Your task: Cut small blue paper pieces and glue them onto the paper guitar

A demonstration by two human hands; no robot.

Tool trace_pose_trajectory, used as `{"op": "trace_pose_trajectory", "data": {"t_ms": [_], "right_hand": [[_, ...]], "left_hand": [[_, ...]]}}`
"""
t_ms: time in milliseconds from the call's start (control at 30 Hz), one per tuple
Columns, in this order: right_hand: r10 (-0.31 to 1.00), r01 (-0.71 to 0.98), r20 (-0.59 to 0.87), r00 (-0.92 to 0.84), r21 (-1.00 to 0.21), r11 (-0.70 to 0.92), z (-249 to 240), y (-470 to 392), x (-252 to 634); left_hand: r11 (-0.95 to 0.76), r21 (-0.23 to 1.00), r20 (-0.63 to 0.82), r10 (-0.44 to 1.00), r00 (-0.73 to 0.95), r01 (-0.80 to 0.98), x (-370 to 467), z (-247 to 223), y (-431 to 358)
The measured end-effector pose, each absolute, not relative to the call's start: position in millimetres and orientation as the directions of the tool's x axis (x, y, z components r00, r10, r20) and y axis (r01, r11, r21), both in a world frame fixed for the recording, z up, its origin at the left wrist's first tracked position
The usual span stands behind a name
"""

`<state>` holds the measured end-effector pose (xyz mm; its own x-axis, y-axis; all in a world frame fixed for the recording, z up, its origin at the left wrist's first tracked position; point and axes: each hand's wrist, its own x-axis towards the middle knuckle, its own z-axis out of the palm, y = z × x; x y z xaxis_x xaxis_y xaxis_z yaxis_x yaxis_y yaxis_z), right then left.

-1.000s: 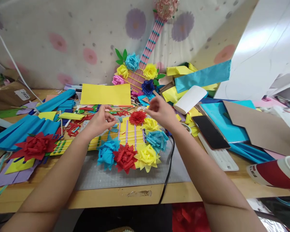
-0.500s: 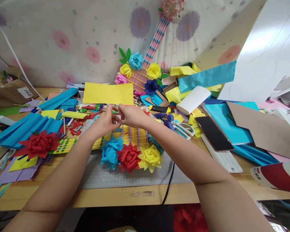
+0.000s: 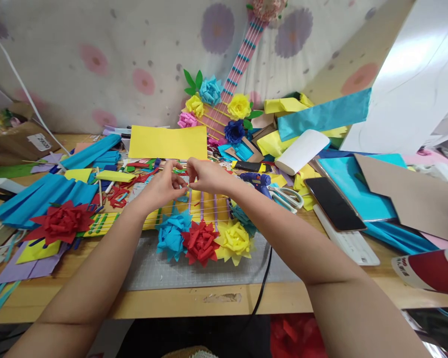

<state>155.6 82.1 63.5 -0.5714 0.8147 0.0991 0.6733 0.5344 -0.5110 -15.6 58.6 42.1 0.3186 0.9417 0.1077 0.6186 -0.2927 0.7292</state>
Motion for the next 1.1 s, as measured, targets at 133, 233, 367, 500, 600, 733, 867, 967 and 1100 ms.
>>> {"op": "trace_pose_trajectory", "data": {"t_ms": [133,233,367,500,600,733,867,967,1100], "right_hand": [[0.818,0.721,0.083,-0.57,-0.426,0.546,62.6,81.8,151.2],[0.83,0.701,0.113,-0.546,-0.481,0.527,59.0,83.4,149.8],[0.897,0.647,0.129,-0.423,-0.649,0.399,52.8,85.7,150.9],[0.908,0.607,0.105,-0.405,-0.712,0.353,52.0,86.0,154.0],[0.871,0.6,0.088,-0.483,-0.692,0.402,58.2,85.8,156.3],[0.858,0.703,0.03,-0.512,-0.559,0.439,67.4,86.4,155.7],[0.844,0.745,0.034,-0.535,-0.452,0.491,69.2,86.9,151.1],[0.835,0.759,0.03,-0.549,-0.401,0.513,69.6,86.1,148.1],[0.874,0.787,0.033,-0.485,-0.417,0.454,71.0,86.8,149.9]], "left_hand": [[-0.289,0.744,0.106,0.941,0.32,0.602,-15.4,40.9,58.4],[-0.27,0.795,0.122,0.948,0.293,0.544,-16.2,38.4,59.9],[-0.121,0.919,0.05,0.98,0.193,0.375,-15.8,36.1,62.4],[-0.03,0.945,-0.016,0.99,0.14,0.325,-14.5,37.7,62.5],[-0.09,0.903,0.032,0.989,0.144,0.421,-14.8,38.8,61.1],[-0.198,0.798,0.115,0.977,0.178,0.57,-14.2,39.4,59.3],[-0.215,0.74,0.127,0.975,0.182,0.637,-11.3,41.5,57.5],[-0.23,0.717,0.139,0.972,0.189,0.658,-11.0,43.0,56.8],[-0.25,0.726,0.184,0.968,0.169,0.64,-17.4,39.2,61.9]]}}
